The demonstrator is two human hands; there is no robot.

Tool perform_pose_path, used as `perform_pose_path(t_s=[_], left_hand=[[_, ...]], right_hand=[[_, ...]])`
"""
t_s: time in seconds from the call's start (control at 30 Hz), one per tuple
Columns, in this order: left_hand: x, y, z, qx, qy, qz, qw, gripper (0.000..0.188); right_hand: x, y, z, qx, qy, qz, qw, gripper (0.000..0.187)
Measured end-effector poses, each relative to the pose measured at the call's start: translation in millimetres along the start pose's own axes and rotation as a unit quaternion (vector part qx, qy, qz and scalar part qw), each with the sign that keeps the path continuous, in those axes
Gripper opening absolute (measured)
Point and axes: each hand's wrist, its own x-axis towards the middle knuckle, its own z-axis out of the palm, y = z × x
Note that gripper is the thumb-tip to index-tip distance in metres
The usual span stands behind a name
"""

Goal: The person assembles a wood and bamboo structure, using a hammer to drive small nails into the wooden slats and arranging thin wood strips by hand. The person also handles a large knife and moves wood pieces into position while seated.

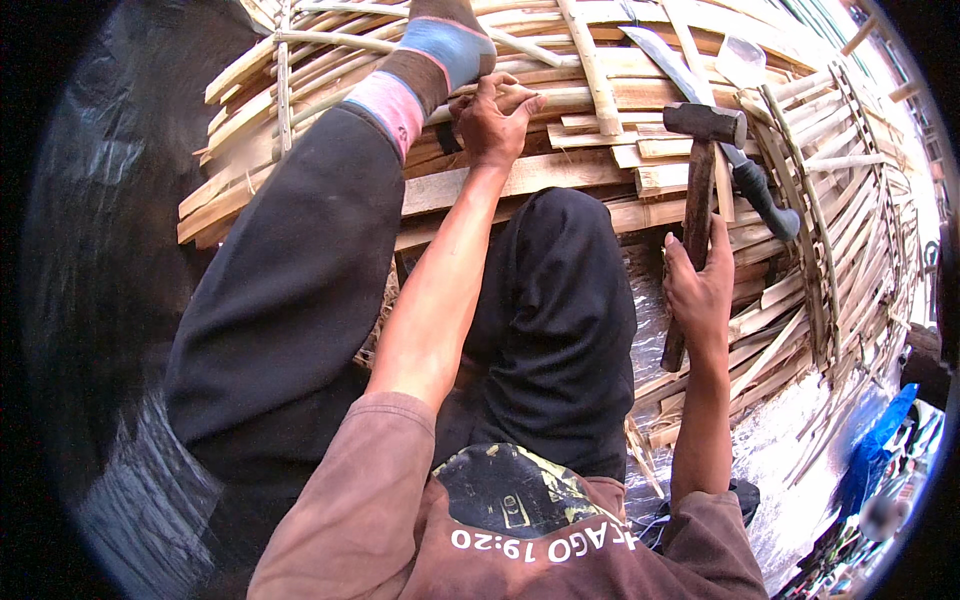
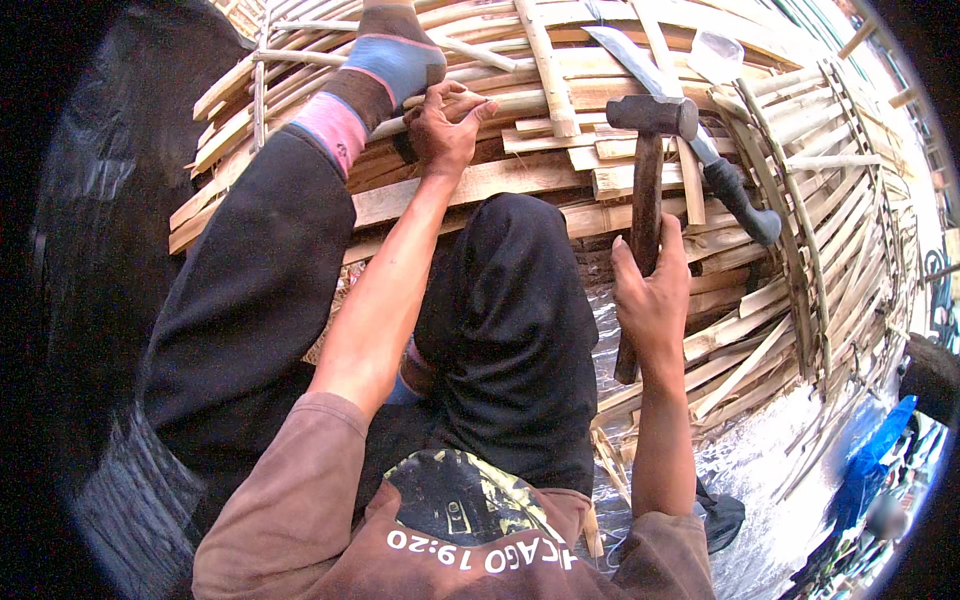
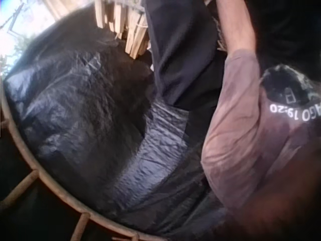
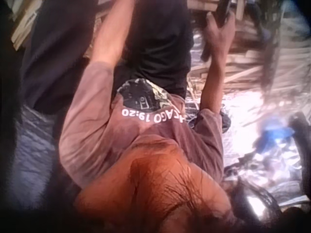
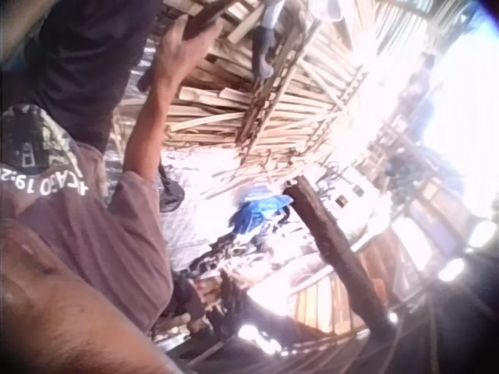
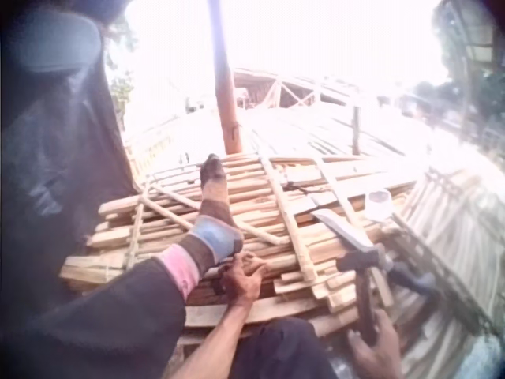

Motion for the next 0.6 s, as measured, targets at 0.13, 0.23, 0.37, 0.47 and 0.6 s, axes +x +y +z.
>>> perform_pose_path(t_s=[0.13,0.23,0.37,0.47,0.6], left_hand=[[-1.6,-4.6,3.4,-0.030,0.000,0.008,1.000,0.049],[-3.4,0.9,6.4,0.001,0.002,0.040,0.999,0.048],[-3.5,0.0,2.5,-0.057,0.002,0.019,0.998,0.047],[-4.8,-2.2,1.2,-0.079,-0.014,0.019,0.997,0.048],[-5.4,8.4,-5.3,-0.135,-0.049,-0.053,0.988,0.048]], right_hand=[[3.4,1.3,9.1,0.020,-0.007,0.018,1.000,0.023],[6.8,-0.6,14.3,0.042,-0.005,0.018,0.999,0.024],[17.8,-13.3,30.1,0.012,-0.031,0.006,0.999,0.026],[32.5,-22.5,40.1,-0.052,-0.044,-0.048,0.997,0.026],[55.9,-27.4,50.0,-0.078,-0.064,-0.113,0.988,0.027]])
